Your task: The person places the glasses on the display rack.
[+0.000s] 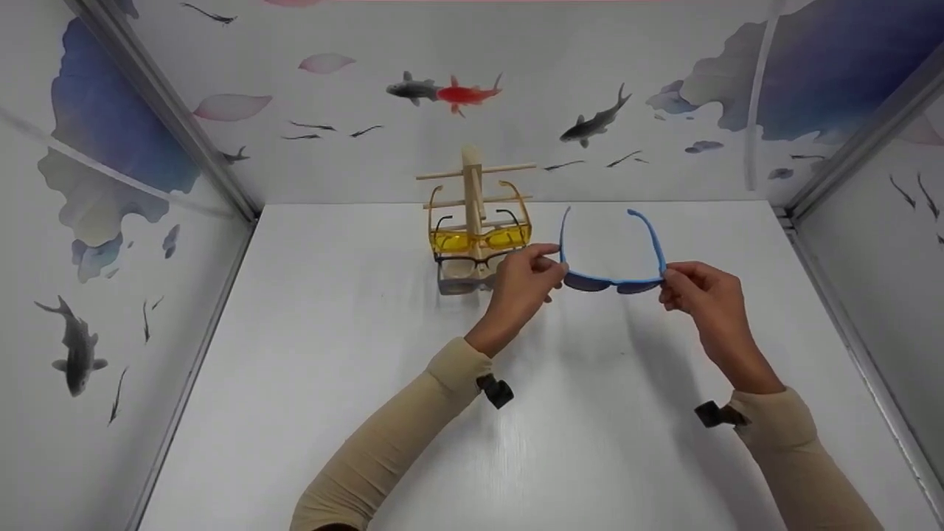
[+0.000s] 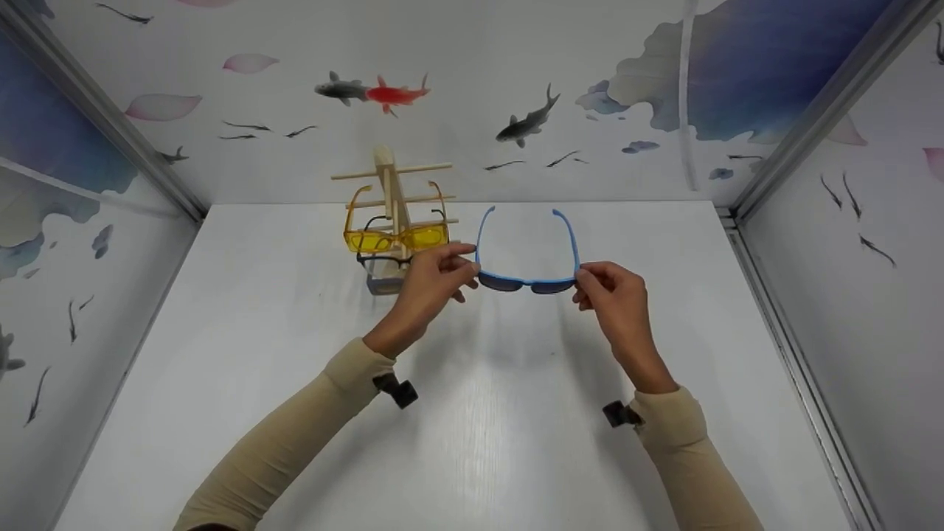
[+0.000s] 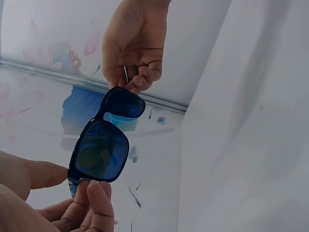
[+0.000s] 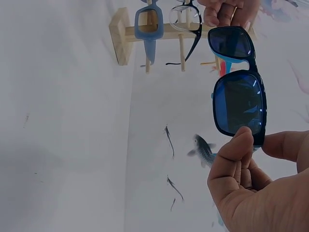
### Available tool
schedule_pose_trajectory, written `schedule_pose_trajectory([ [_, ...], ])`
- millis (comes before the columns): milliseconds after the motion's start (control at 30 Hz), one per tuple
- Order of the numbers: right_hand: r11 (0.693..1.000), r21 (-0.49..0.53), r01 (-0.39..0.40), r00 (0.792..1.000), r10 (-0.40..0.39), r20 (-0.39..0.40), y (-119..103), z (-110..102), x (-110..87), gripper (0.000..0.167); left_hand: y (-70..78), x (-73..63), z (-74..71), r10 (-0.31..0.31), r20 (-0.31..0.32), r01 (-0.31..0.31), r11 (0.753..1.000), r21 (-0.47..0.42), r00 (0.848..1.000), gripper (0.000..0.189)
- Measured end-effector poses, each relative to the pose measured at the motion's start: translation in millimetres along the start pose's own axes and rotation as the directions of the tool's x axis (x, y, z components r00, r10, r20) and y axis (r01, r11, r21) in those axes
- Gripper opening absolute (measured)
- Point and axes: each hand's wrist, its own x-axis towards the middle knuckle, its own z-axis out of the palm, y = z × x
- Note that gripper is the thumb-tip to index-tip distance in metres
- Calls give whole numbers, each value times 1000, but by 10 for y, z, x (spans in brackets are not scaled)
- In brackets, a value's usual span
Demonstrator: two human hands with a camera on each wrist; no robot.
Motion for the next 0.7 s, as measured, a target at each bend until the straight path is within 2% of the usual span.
schedule_pose_trajectory([
  [300, 997, 68, 33, 999, -34, 15, -77, 6, 20, 28, 117, -17, -63, 28, 12, -28, 1000, 11, 1000, 42],
  [700, 992, 106, 63, 998, -65, 16, -220, 13, 17, 26, 228, -45, -112, 45, -2, -45, 999, 10, 999, 41],
])
